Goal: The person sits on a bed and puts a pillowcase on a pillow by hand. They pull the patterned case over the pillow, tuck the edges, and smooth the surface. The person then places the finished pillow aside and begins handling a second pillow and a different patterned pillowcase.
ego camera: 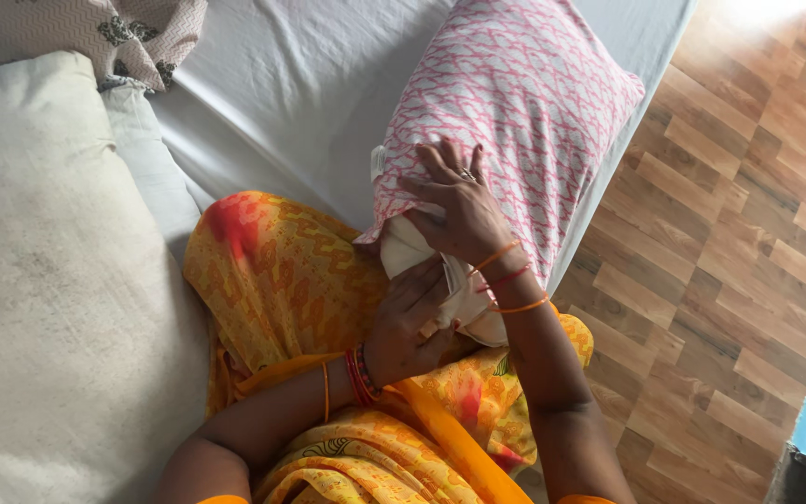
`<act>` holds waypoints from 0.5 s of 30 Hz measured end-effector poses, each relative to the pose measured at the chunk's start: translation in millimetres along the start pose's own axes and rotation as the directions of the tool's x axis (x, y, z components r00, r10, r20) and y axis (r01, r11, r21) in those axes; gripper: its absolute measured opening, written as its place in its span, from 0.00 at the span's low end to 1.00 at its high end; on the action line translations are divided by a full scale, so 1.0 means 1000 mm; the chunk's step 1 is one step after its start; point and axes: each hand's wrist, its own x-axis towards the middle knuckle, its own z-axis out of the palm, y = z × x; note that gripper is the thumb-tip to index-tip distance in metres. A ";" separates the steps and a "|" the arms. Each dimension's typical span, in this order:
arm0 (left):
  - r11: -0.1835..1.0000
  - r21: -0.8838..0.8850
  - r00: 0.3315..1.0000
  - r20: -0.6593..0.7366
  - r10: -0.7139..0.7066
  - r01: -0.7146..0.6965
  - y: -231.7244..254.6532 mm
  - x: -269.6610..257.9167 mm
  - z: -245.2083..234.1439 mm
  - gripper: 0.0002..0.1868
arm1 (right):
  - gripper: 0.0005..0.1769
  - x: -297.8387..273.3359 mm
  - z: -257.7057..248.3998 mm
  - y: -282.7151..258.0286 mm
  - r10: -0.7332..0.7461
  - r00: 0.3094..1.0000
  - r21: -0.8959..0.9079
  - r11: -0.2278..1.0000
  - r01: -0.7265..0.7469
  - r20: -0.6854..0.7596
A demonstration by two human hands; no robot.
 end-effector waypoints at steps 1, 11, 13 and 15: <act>1.000 0.011 1.000 0.010 0.006 -0.006 -0.003 0.000 0.000 0.31 | 0.24 0.002 0.004 0.000 -0.016 0.999 -0.029 0.999 0.016 -0.032; 0.988 0.141 0.997 -0.050 -0.051 0.058 -0.015 -0.021 -0.004 0.43 | 0.16 -0.024 0.011 -0.027 -0.040 0.894 0.168 0.978 0.127 -0.447; 0.984 0.175 0.999 -0.006 0.043 -0.041 -0.022 -0.025 0.001 0.46 | 0.15 -0.028 0.002 -0.040 -0.043 0.868 0.194 0.968 0.158 -0.494; 0.985 0.168 0.998 0.049 0.039 -0.047 -0.036 -0.028 0.015 0.46 | 0.13 -0.033 -0.006 -0.055 -0.059 0.845 0.200 0.961 0.192 -0.531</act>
